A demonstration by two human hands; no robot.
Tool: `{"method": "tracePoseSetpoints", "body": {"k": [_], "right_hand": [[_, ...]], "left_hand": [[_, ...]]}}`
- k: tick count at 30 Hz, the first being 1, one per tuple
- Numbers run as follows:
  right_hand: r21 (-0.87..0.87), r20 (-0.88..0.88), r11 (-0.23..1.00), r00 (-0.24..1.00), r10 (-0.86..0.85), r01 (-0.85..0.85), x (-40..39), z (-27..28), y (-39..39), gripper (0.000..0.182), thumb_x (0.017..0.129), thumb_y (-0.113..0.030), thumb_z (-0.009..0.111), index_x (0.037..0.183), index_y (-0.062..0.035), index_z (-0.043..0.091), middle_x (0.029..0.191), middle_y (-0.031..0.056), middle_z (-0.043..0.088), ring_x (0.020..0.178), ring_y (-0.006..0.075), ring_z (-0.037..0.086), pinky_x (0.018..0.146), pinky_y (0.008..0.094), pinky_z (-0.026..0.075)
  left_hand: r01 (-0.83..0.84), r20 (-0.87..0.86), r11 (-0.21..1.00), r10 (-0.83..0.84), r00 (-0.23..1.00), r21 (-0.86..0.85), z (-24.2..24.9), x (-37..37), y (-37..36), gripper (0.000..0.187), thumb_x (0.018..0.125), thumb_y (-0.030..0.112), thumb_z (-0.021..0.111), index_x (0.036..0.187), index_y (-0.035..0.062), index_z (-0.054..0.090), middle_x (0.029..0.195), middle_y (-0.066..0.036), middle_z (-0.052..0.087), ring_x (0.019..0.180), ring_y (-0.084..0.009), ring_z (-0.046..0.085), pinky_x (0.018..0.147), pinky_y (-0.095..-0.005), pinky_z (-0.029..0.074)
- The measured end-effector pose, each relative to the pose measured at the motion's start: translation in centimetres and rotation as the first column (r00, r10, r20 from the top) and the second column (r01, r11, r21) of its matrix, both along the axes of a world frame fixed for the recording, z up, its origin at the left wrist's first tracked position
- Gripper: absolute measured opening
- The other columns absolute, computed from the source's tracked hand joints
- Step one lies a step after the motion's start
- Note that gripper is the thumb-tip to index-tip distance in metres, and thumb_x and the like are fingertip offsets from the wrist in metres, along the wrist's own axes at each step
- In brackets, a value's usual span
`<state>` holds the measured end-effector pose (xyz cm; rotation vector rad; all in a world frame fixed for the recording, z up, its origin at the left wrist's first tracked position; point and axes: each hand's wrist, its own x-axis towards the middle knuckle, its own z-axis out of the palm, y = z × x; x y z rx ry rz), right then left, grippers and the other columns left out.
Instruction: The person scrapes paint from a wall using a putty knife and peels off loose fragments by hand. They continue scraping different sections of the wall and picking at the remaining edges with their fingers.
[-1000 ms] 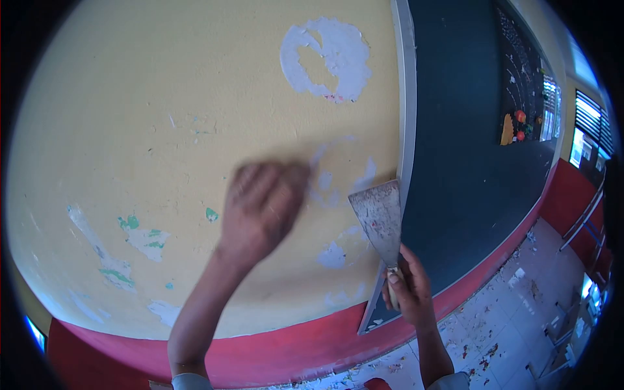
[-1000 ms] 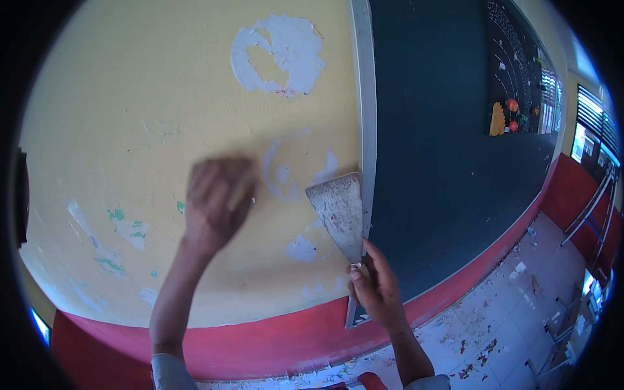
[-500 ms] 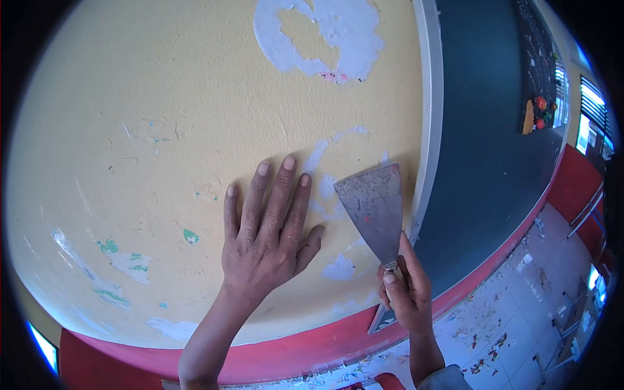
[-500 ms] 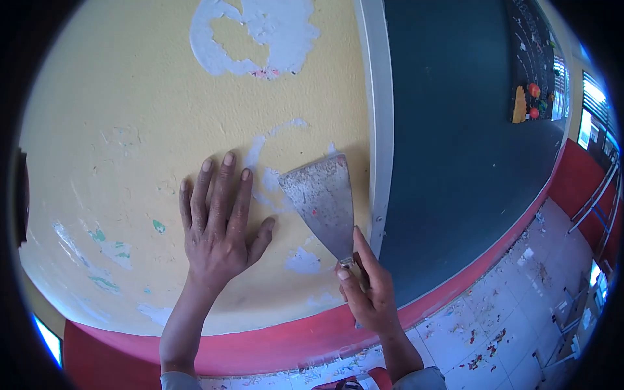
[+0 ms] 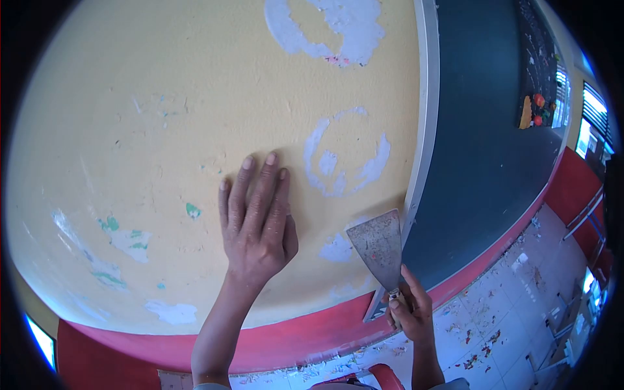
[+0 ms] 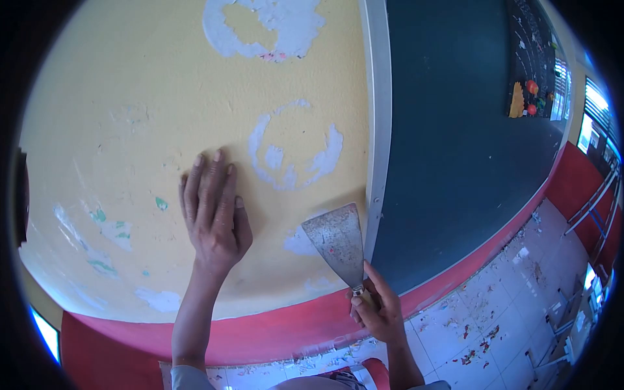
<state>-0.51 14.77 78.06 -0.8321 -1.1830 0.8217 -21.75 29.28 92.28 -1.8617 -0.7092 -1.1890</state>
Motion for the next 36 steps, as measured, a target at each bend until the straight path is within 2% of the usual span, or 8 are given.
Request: {"method": "tracePoseSetpoints", "body": {"k": [6, 8, 12, 24, 27, 31, 35, 36], "right_hand": [[-0.012, -0.200, 0.992, 0.972, 0.121, -0.126, -4.8, -0.1, 0.4, 0.062, 0.096, -0.011, 0.048, 0.149, -0.0090, 0.016, 0.096, 0.0111, 0.055, 0.056, 0.0089, 0.051, 0.045, 0.0226, 0.043], [0.036, -0.231, 0.982, 0.955, 0.186, -0.183, -6.9, -0.1, 1.3, 0.062, 0.097, -0.010, 0.044, 0.150, -0.0102, 0.011, 0.097, 0.0105, 0.052, 0.055, 0.0087, 0.051, 0.044, 0.0225, 0.043], [0.066, -0.320, 0.984, 0.931, 0.176, -0.164, -10.9, 1.4, 2.5, 0.060, 0.098, -0.010, 0.042, 0.149, -0.0077, 0.010, 0.095, 0.0094, 0.050, 0.054, 0.0076, 0.049, 0.044, 0.0221, 0.042], [0.025, -0.289, 0.997, 0.955, 0.075, -0.070, -10.9, 5.0, 3.4, 0.060, 0.100, -0.013, 0.040, 0.150, -0.0062, 0.007, 0.090, 0.0076, 0.049, 0.053, 0.0077, 0.048, 0.042, 0.0209, 0.040], [0.097, -0.292, 0.995, 0.956, 0.036, -0.008, -10.7, 7.0, 4.5, 0.065, 0.097, -0.024, 0.047, 0.150, -0.0101, 0.012, 0.090, 0.0072, 0.050, 0.051, 0.0085, 0.050, 0.038, 0.0220, 0.042], [-0.024, -0.216, 0.996, 0.973, 0.081, -0.088, -11.7, 6.3, 2.6, 0.064, 0.098, -0.025, 0.047, 0.150, -0.0122, 0.012, 0.092, 0.0069, 0.049, 0.053, 0.0080, 0.050, 0.038, 0.0221, 0.042], [0.168, -0.377, 0.984, 0.918, 0.120, -0.060, -9.5, 9.9, 5.2, 0.064, 0.097, -0.023, 0.048, 0.150, -0.0146, 0.014, 0.094, 0.0076, 0.049, 0.050, 0.0080, 0.048, 0.039, 0.0217, 0.042], [0.085, -0.362, 0.996, 0.931, 0.050, -0.021, -10.2, 9.0, 4.4, 0.064, 0.097, -0.022, 0.049, 0.150, -0.0150, 0.015, 0.094, 0.0072, 0.049, 0.049, 0.0082, 0.047, 0.039, 0.0221, 0.042]], "left_hand": [[0.059, -0.057, 0.997, -0.062, 0.996, -0.051, -1.0, -1.0, -0.2, 0.041, 0.077, -0.003, 0.050, 0.117, 0.0027, 0.061, 0.131, -0.011, 0.054, 0.125, -0.0312, 0.047, 0.105, -0.0460, 0.031], [0.043, -0.109, 0.998, -0.047, 0.993, -0.034, 0.3, -2.0, -0.2, 0.042, 0.078, 0.002, 0.053, 0.118, 0.0086, 0.062, 0.131, -0.006, 0.054, 0.122, -0.0253, 0.049, 0.101, -0.0438, 0.034], [0.058, -0.158, 0.996, -0.047, 0.986, 0.064, 4.1, -2.7, 0.0, 0.039, 0.076, -0.002, 0.054, 0.114, 0.0077, 0.062, 0.124, -0.008, 0.057, 0.116, -0.0280, 0.051, 0.099, -0.0433, 0.035], [0.116, -0.152, 0.992, -0.106, 0.983, 0.057, 3.1, -3.1, 0.5, 0.045, 0.071, 0.004, 0.055, 0.116, 0.0110, 0.063, 0.124, -0.006, 0.055, 0.116, -0.0257, 0.051, 0.102, -0.0467, 0.035], [0.156, -0.135, 0.985, -0.146, 0.980, 0.069, 2.9, -3.1, 0.9, 0.046, 0.072, 0.005, 0.055, 0.117, 0.0114, 0.062, 0.124, -0.005, 0.055, 0.116, -0.0255, 0.050, 0.101, -0.0466, 0.035], [0.159, -0.130, 0.985, -0.149, 0.980, 0.071, 3.1, -3.2, 0.8, 0.046, 0.072, 0.005, 0.054, 0.118, 0.0117, 0.061, 0.124, -0.005, 0.054, 0.116, -0.0253, 0.050, 0.101, -0.0463, 0.035], [0.164, -0.130, 0.984, -0.155, 0.979, 0.064, 2.8, -3.2, 0.8, 0.048, 0.072, 0.004, 0.054, 0.118, 0.0122, 0.061, 0.124, -0.005, 0.055, 0.115, -0.0252, 0.051, 0.101, -0.0459, 0.034], [0.171, -0.119, 0.982, -0.162, 0.980, 0.073, 2.9, -3.1, 0.9, 0.048, 0.072, 0.004, 0.054, 0.119, 0.0123, 0.061, 0.124, -0.005, 0.055, 0.115, -0.0252, 0.051, 0.102, -0.0459, 0.034]]}}
